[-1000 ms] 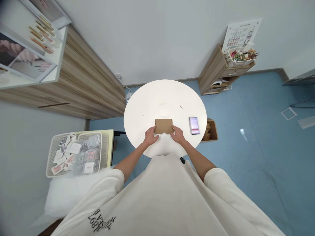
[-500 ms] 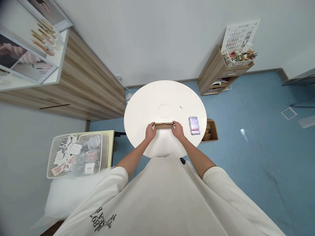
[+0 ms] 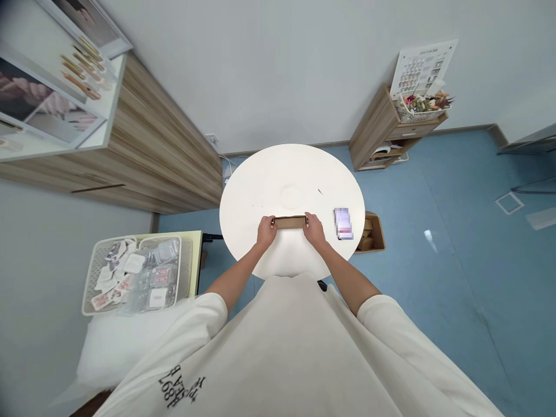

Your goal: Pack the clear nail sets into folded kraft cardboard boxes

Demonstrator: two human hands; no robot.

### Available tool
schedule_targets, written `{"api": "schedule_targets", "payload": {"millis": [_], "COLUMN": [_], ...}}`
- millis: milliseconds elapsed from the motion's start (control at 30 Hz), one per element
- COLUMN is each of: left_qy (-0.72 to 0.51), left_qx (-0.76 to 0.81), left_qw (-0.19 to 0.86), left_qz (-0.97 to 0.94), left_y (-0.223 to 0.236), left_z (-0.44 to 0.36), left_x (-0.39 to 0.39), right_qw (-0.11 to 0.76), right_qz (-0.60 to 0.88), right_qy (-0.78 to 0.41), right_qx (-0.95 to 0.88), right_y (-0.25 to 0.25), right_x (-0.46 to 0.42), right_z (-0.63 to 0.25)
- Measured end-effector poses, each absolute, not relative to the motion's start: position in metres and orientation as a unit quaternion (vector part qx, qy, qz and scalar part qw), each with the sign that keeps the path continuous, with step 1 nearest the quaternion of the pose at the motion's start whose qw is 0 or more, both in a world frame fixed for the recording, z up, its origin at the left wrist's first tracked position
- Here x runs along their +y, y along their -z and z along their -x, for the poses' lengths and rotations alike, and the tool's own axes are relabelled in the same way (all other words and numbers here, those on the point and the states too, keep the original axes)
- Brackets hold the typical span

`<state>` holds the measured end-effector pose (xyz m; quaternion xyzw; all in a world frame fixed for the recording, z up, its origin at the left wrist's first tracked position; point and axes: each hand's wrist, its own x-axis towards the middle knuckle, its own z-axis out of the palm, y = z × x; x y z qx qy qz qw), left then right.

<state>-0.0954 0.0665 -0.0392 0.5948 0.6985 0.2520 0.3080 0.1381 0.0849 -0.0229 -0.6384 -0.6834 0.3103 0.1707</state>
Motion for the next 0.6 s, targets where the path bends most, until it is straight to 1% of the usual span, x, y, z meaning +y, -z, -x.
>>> {"api": "schedule_targets", "payload": {"millis": [167,433,600], "left_qy": [-0.260,-0.251,-0.208], "left_qx": [0.687,0.667,0.643], "left_qw": [0.320,0.309,0.278], "left_qz": [-0.599,-0.630,-0.682], "left_y": [0.040,0.032,0.026], "left_z": [0.097,0.100,0.104], "left_x": [0.065,0.059,0.052], "right_qw": [0.143,0.101,0.077], "right_qz": [0.634,0.619,0.599], "right_qy": [-0.288,-0.269,-0.248], "right_qx": [-0.703,-0.731,-0.758], "right_y": [0.021,0.018,0.018], "right_x": [0.086,0.086,0.080], "right_z": [-0.139,-0.139,-0.140]}}
